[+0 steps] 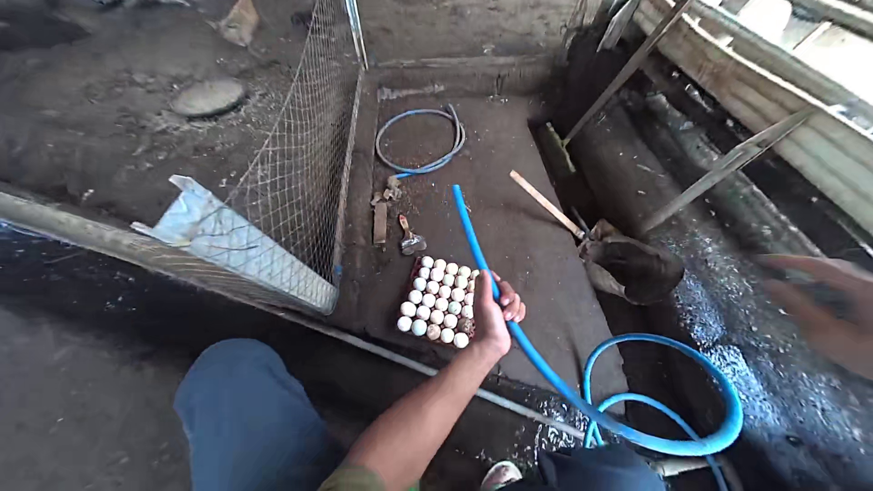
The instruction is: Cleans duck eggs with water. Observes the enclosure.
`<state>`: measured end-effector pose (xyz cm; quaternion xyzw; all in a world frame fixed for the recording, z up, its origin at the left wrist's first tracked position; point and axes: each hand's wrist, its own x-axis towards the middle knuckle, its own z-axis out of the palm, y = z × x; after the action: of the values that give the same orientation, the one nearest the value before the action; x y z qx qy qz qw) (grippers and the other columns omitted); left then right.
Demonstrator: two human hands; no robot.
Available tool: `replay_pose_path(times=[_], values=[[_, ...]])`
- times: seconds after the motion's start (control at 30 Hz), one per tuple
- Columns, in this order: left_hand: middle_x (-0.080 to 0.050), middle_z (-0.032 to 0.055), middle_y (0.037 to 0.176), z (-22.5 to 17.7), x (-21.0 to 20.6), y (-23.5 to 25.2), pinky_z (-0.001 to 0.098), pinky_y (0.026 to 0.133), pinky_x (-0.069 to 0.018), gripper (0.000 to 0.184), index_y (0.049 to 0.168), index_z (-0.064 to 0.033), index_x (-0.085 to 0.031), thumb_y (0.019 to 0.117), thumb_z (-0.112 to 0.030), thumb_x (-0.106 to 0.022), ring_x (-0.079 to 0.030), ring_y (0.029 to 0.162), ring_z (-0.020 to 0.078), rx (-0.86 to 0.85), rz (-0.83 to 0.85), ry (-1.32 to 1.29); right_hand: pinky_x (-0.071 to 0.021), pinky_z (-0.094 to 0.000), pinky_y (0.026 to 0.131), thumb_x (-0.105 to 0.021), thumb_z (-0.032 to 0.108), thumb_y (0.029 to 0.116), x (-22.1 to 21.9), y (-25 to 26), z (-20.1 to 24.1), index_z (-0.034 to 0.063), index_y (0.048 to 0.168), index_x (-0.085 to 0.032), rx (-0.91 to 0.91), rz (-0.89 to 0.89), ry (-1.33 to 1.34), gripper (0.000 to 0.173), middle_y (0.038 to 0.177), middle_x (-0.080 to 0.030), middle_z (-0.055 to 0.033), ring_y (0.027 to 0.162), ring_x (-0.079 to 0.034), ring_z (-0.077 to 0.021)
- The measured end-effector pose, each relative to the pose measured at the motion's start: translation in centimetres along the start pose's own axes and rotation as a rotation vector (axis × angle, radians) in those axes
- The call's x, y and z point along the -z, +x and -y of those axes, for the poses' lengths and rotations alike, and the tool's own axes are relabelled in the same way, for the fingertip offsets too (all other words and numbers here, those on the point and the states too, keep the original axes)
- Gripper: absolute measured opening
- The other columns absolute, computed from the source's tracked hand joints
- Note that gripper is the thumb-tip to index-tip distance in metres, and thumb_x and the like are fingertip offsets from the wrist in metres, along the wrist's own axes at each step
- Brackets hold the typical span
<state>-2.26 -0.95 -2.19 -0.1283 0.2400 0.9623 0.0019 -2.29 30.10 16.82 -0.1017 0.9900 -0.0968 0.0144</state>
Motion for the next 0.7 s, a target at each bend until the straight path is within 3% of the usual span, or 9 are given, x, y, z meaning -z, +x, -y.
replay_pose_path(times=[0.03,0.17,0.27,0.37,0.47,0.5,0.57,0.63,0.7], values=[[-0.043,-0.0038,0.054,0.3,0.6,-0.2,0.02,0.038,-0.04,0.04,0.1,-0.0119,-0.043,0.1126,-0.036,-0.014,-0.04,0.037,0.007,0.028,0.001,0.02,-0.0495,-0.0729,0.081,-0.053,0.025,0.1032,-2.7,2.7,3.4,0.0044,0.133,-0.065,0.099,-0.023,0.026,0.038,0.108,-0.069,-0.0327,0.095,-0.068,-0.0523],[-0.049,-0.002,0.063,1.8,5.4,-3.3,0.0227,0.044,-0.0475,0.035,0.107,-0.01,-0.038,0.112,-0.034,-0.013,-0.047,0.044,0.0085,0.166,0.025,0.171,-0.0506,-0.0615,0.096,-0.052,0.015,0.1055,-15.0,11.1,14.4,0.0056,0.143,-0.057,0.051,0.308,0.276,0.039,0.123,-0.066,-0.0238,0.11,-0.066,-0.0399],[-0.052,-0.0029,0.067,2.3,10.9,-6.4,0.0242,0.052,-0.0522,0.032,0.109,-0.0107,-0.038,0.1108,-0.033,-0.014,-0.054,0.051,0.0088,0.288,0.076,0.228,-0.0476,-0.0608,0.099,-0.039,0.033,0.1111,-25.2,13.2,21.2,0.0102,0.144,-0.057,-0.138,0.456,0.476,0.044,0.123,-0.067,-0.0233,0.113,-0.065,-0.0392],[-0.054,-0.001,0.069,2.1,16.7,-9.3,0.0291,0.061,-0.0578,0.034,0.111,-0.0086,-0.038,0.1117,-0.031,-0.013,-0.06,0.057,0.0126,0.389,0.084,0.243,-0.0484,-0.0561,0.099,-0.039,0.047,0.1097,-33.0,11.9,25.2,0.0082,0.136,-0.063,-0.296,0.437,0.665,0.053,0.12,-0.068,-0.0201,0.111,-0.066,-0.0335],[-0.058,-0.0014,0.074,1.7,20.9,-10.8,0.0278,0.067,-0.0589,0.034,0.115,-0.008,-0.038,0.1116,-0.032,-0.013,-0.064,0.065,0.0113,0.48,0.143,0.303,-0.0529,-0.0474,0.093,-0.049,0.037,0.1083,-37.3,10.2,26.6,0.0076,0.143,-0.057,-0.364,0.306,0.839,0.046,0.119,-0.068,-0.0188,0.1,-0.067,-0.0268],[-0.059,0.0012,0.082,1.2,21.5,-11.4,0.0286,0.07,-0.0573,0.038,0.125,-0.0068,-0.036,0.1119,-0.035,-0.014,-0.064,0.072,0.0119,0.544,0.153,0.359,-0.0538,-0.0452,0.087,-0.049,0.034,0.1086,-38.2,9.2,27.1,0.0077,0.145,-0.053,-0.398,0.289,0.893,0.045,0.117,-0.067,-0.0189,0.095,-0.066,-0.0255],[-0.059,0.0138,0.115,0.1,22.1,-12.4,0.0376,0.084,-0.0564,0.054,0.154,-0.0061,-0.017,0.1121,-0.04,-0.014,-0.065,0.095,0.0196,0.68,0.21,0.432,-0.0598,-0.0435,0.074,-0.047,0.029,0.11,-39.3,7.3,28.2,0.0102,0.152,-0.043,-0.479,0.286,1.026,0.046,0.115,-0.064,-0.02,0.084,-0.068,-0.0259],[-0.056,0.0189,0.131,-1.0,22.0,-13.1,0.0398,0.089,-0.0561,0.058,0.16,-0.0098,-0.006,0.1123,-0.041,-0.013,-0.066,0.104,0.0223,0.803,0.274,0.511,-0.0615,-0.0443,0.066,-0.046,0.023,0.1097,-39.7,5.6,28.6,0.0179,0.16,-0.031,-0.517,0.311,1.087,0.053,0.114,-0.065,-0.0209,0.077,-0.07,-0.0277],[-0.062,0.02,0.122,-2.0,22.3,-13.4,0.0402,0.086,-0.0562,0.055,0.155,-0.0022,-0.024,0.1133,-0.037,-0.015,-0.068,0.097,0.0235,0.869,0.388,0.751,-0.0548,-0.0377,0.058,-0.044,0.021,0.1096,-40.1,4.1,28.2,0.0207,0.16,-0.032,-0.496,0.353,1.007,0.052,0.106,-0.065,-0.0167,0.066,-0.062,-0.021]])
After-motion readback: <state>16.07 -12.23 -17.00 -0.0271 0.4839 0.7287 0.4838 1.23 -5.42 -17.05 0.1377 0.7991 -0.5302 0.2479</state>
